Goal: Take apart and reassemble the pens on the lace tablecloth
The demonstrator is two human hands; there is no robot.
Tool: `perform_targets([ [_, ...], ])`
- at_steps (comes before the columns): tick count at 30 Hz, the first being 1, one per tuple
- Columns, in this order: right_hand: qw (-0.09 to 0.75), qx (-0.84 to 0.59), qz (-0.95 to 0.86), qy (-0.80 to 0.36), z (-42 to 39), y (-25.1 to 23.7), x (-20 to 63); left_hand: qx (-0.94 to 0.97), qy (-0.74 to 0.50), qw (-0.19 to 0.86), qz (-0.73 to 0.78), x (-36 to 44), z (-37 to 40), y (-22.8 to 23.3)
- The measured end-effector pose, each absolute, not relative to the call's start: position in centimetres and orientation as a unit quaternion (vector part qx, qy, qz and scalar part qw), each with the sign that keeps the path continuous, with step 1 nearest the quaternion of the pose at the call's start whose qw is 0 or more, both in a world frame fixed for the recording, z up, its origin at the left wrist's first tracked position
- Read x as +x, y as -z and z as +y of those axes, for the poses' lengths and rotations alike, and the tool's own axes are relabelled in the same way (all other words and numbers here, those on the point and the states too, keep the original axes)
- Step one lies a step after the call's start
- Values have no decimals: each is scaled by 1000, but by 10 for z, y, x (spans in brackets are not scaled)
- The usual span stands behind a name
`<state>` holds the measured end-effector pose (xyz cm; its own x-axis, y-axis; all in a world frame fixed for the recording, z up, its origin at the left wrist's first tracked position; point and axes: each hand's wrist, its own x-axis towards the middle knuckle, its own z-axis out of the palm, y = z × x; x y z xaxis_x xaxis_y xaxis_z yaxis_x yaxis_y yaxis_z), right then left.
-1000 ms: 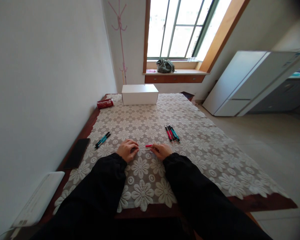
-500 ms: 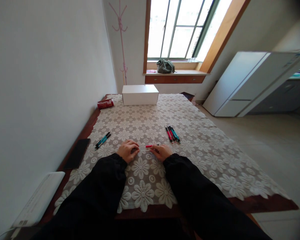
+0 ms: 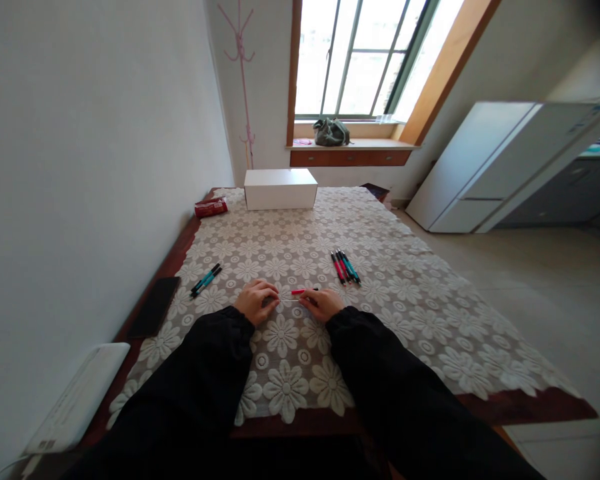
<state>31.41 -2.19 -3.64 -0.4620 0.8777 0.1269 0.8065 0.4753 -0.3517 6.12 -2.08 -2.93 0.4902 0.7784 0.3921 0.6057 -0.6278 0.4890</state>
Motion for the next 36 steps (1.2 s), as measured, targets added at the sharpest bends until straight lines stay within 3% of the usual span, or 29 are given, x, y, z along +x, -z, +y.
perform_targets([
  [36, 141, -499, -848, -110, -23, 36, 312, 857, -294, 150, 395, 61, -20, 29],
])
